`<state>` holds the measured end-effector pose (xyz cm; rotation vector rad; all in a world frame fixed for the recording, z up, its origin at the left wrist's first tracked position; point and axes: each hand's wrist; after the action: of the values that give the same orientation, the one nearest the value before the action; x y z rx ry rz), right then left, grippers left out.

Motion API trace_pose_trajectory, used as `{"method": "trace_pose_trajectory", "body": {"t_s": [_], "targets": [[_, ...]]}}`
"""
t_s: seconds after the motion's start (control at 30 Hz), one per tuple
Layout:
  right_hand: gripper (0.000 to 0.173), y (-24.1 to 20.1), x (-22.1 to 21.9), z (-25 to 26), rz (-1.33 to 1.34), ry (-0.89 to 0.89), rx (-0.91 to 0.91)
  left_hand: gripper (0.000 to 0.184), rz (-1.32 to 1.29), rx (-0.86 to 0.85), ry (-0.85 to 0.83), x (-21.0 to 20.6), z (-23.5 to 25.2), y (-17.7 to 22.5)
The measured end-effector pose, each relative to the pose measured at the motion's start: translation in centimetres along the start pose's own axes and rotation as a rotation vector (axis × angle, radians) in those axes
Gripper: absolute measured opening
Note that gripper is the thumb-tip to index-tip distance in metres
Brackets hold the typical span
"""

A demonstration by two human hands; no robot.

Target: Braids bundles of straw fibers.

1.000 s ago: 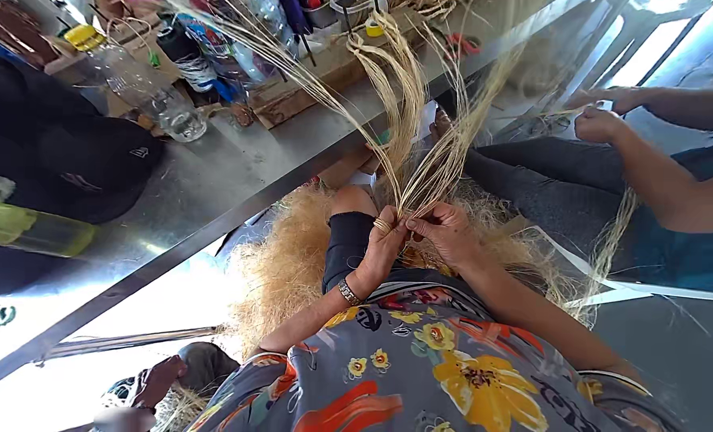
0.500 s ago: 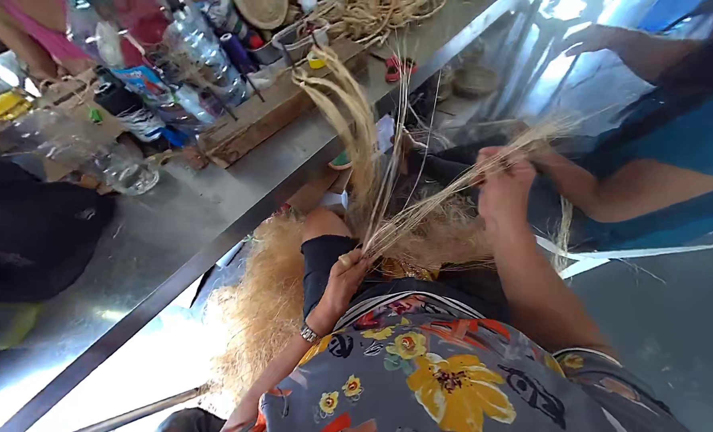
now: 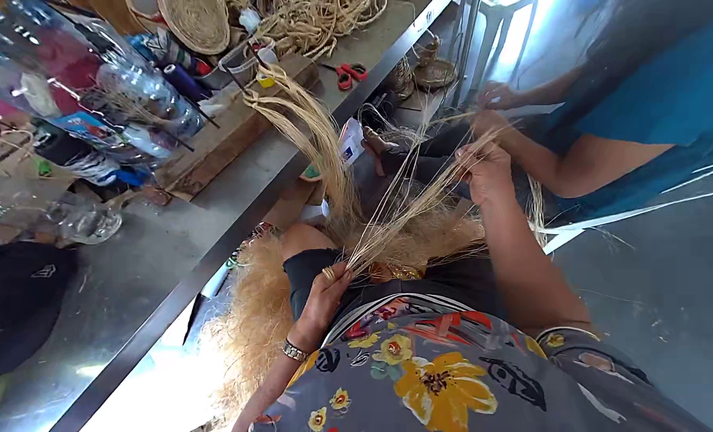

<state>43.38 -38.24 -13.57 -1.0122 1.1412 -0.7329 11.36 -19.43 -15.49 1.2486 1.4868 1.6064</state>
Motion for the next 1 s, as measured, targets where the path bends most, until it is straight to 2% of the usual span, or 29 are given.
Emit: {"method": "trace_pose_trajectory", "body": {"t_s": [0.1,0.17,0.3,0.37,0.4,0.47,0.57,0.6,0.63,0.73,0.77,0.8,0.87,0.93,1.0], "targets": [[0.009,0.1,0.1,0.0,-0.069,-0.051,0.073,0.017,0.06,-0.053,-0.01,0.0,-0.3,-0.6],[0.011,-0.2,0.3,-0.1,-0.131,-0.026,0.093,0.022,0.263,-0.053,0.003,0.5,-0.7,-0.7],[0.005,-1.1,-1.0,-1.2,0.138,-0.039,-0.14,0.036,0.625,-0.025,-0.001,0.0,-1.0,-0.6],[0.024,-2.1,-1.0,-1.0,0.237,-0.053,-0.155,0.038,0.71,0.029,0.013,0.3,-1.2,-1.1],[0.034,-2.8,-0.1,-0.2,0.276,-0.018,-0.124,0.037,0.684,0.069,0.037,0.8,-1.4,-1.8],[0.052,-4.5,3.1,1.4,0.325,0.148,-0.062,0.03,0.457,0.122,0.14,1.9,-2.1,-3.7],[0.056,-6.1,6.1,1.2,0.15,0.228,-0.014,0.018,-0.07,0.141,0.298,1.4,-2.0,-3.6],[0.052,-6.0,5.7,0.3,0.009,0.146,-0.001,0.02,-0.189,0.158,0.321,1.0,-1.7,-2.8],[0.044,-5.6,4.9,-0.8,-0.137,-0.031,0.03,0.021,-0.255,0.169,0.329,0.7,-1.4,-2.0],[0.019,-3.9,0.4,-4.2,-0.381,-0.754,0.138,0.02,-0.323,0.113,0.288,-0.1,0.2,0.1],[0.017,-3.0,-1.7,-5.5,-0.41,-0.966,0.142,0.019,-0.339,0.069,0.258,-0.3,0.7,0.8],[0.017,-1.8,-3.8,-6.9,-0.408,-1.101,0.12,0.019,-0.353,0.024,0.226,-0.5,1.0,1.2],[0.018,0.5,-7.2,-9.5,-0.309,-1.147,-0.051,0.02,-0.364,-0.057,0.183,-0.9,1.6,2.1],[0.018,1.9,-9.3,-11.5,-0.138,-1.001,-0.236,0.021,-0.348,-0.115,0.162,-1.3,1.9,2.4],[0.012,2.8,-10.3,-12.4,-0.002,-0.866,-0.285,0.021,-0.336,-0.14,0.168,-1.7,1.9,2.5]]}}
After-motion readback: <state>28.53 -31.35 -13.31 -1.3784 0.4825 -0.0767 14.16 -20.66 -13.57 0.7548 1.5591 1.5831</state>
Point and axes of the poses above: each hand's wrist, its own z-axis towards the middle knuckle, its own x-axis out of the back of the hand, y = z × x, and after that the axes turned 1 degree about x, right-handed
